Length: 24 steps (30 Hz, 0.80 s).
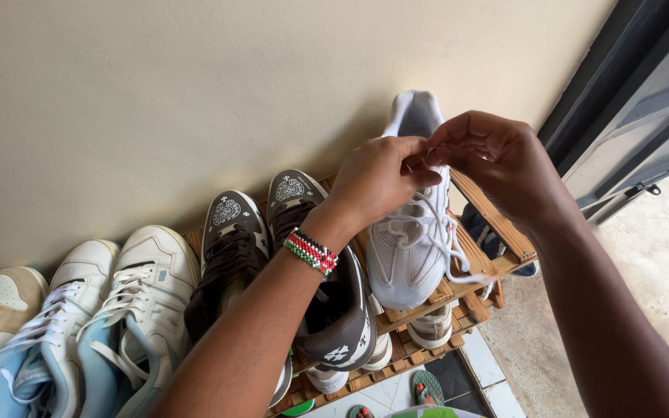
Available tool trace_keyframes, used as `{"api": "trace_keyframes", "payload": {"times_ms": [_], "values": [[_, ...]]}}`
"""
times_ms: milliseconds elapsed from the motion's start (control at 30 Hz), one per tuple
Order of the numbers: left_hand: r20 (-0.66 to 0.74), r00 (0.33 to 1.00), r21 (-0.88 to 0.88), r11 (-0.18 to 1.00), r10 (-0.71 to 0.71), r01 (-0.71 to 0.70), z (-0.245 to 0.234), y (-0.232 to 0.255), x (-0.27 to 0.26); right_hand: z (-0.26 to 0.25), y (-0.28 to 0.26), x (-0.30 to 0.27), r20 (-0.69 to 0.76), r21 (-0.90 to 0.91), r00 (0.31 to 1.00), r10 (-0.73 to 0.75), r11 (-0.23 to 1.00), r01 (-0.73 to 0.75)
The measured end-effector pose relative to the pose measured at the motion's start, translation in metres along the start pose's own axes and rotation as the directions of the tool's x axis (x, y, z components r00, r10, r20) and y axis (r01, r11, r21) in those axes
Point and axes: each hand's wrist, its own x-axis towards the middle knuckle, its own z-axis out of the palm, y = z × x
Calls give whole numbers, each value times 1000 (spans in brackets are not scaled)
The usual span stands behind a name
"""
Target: The person removes the laces from a white sneaker and then re-laces it by threading the laces through the eyelets and tying a knot. The shoe is placed on a wooden shoe rack among other shoes.
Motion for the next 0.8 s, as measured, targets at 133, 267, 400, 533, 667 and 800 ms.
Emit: {"api": "trace_keyframes", "payload": {"times_ms": [133, 267, 400, 533, 667, 800], "values": [[18, 972, -7, 972, -233, 233, -2, -8, 5, 4, 4, -5, -140, -176, 979, -151, 976, 126], [-140, 902, -393, 859, -408, 327, -14, -23, 13, 10, 15, -13, -260, -420, 949, -178, 906, 55], [-147, 786, -844, 490, -600, 216, -42, -46, 16, 18, 25, -16, 65, -521, 987, 146, 849, -91], [-316, 674, -822, 547, -668, 157, -74, -71, 5, 9, 27, -14, 32, -365, 972, 235, 908, -207], [-674, 614, -283, 912, -410, 298, -91, -81, -6, -6, 18, -11, -176, -270, 965, 196, 933, -239], [-693, 720, 425, 796, -20, 431, -77, -56, -9, -12, 3, -9, -228, -148, 970, 89, 981, -125]]}}
